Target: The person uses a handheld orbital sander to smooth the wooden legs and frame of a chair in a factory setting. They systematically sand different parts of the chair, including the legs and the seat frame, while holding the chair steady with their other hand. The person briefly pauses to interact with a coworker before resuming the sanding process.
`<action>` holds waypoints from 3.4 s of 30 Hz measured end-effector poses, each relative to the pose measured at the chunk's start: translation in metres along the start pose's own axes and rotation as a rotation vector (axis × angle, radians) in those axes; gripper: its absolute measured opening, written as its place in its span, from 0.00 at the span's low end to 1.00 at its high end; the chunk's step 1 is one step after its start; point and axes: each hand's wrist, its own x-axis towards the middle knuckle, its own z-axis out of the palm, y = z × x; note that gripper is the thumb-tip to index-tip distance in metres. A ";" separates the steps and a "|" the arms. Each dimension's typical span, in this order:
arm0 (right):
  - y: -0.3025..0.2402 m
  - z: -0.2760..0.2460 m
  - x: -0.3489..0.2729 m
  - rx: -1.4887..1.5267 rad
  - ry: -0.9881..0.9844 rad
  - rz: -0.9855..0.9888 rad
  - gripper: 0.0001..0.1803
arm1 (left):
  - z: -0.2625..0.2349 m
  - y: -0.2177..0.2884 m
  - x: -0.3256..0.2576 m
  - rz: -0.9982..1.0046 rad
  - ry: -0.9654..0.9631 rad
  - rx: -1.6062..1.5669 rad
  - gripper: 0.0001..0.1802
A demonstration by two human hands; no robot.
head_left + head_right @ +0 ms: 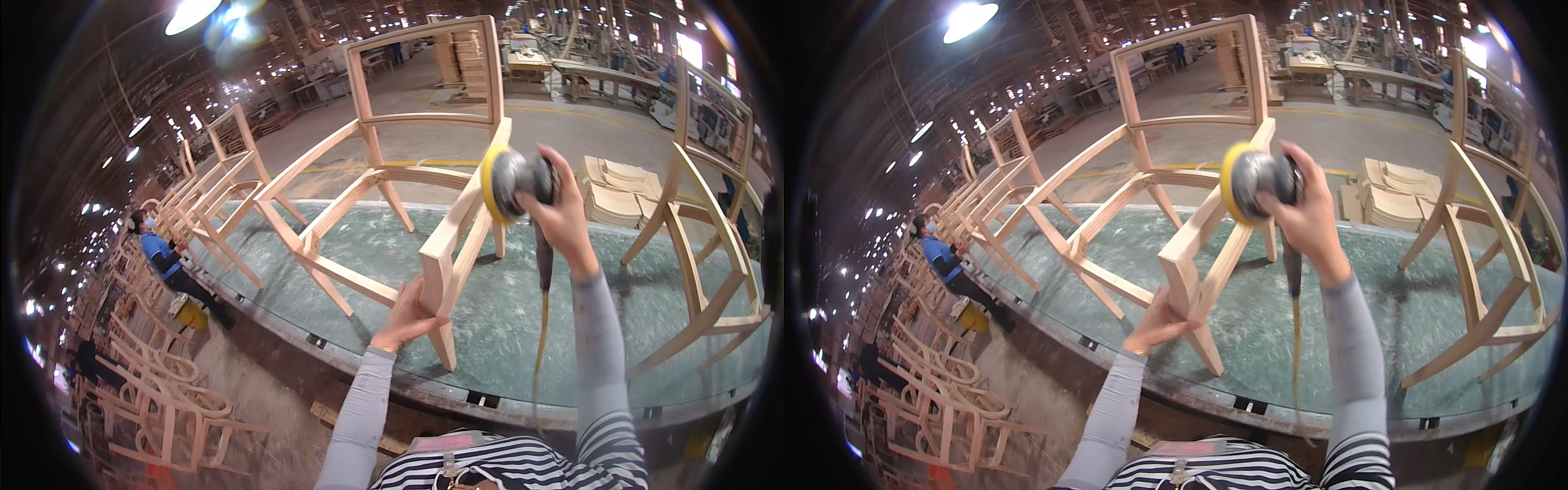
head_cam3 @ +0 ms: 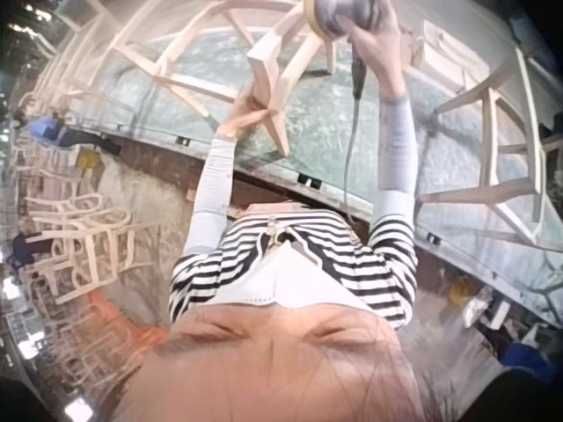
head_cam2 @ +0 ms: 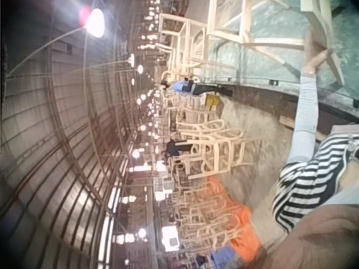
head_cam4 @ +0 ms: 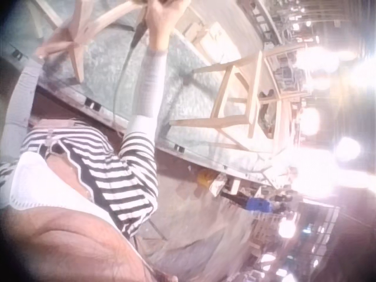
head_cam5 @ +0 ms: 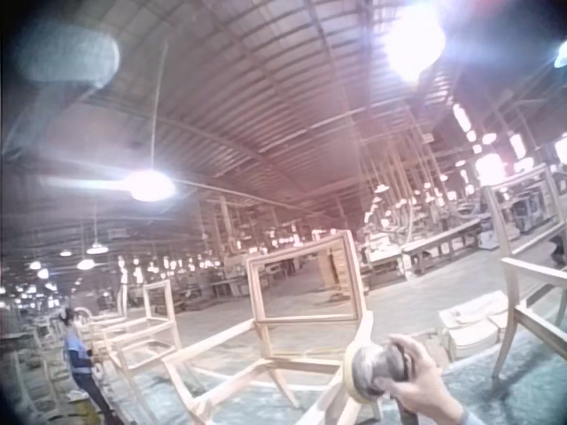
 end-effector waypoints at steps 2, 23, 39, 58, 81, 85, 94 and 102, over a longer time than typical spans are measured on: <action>-0.009 -0.005 -0.039 0.239 0.069 0.101 0.39 | -0.011 -0.020 -0.003 0.010 -0.134 0.336 0.46; -0.098 0.168 -0.233 -0.689 0.372 -0.113 0.34 | -0.119 -0.130 0.089 0.088 -0.971 0.394 0.22; -0.057 0.258 -0.210 -1.080 0.735 -0.044 0.35 | -0.119 -0.136 0.077 0.253 -0.790 0.357 0.21; -0.082 0.246 -0.173 -1.070 0.781 -0.004 0.34 | -0.117 -0.139 0.075 0.331 -0.747 0.363 0.20; -0.111 0.208 -0.183 -1.316 0.725 0.004 0.28 | -0.054 -0.134 0.107 0.651 -0.718 0.333 0.21; -0.031 0.251 -0.190 -1.047 0.721 -0.004 0.32 | -0.094 -0.157 0.113 0.453 -0.798 0.382 0.27; -0.044 0.236 -0.210 -0.936 0.822 0.029 0.41 | -0.060 -0.206 0.115 0.529 -0.843 0.297 0.19; -0.046 0.237 -0.196 -0.937 0.757 0.034 0.44 | -0.053 -0.240 0.140 0.254 -1.081 0.296 0.30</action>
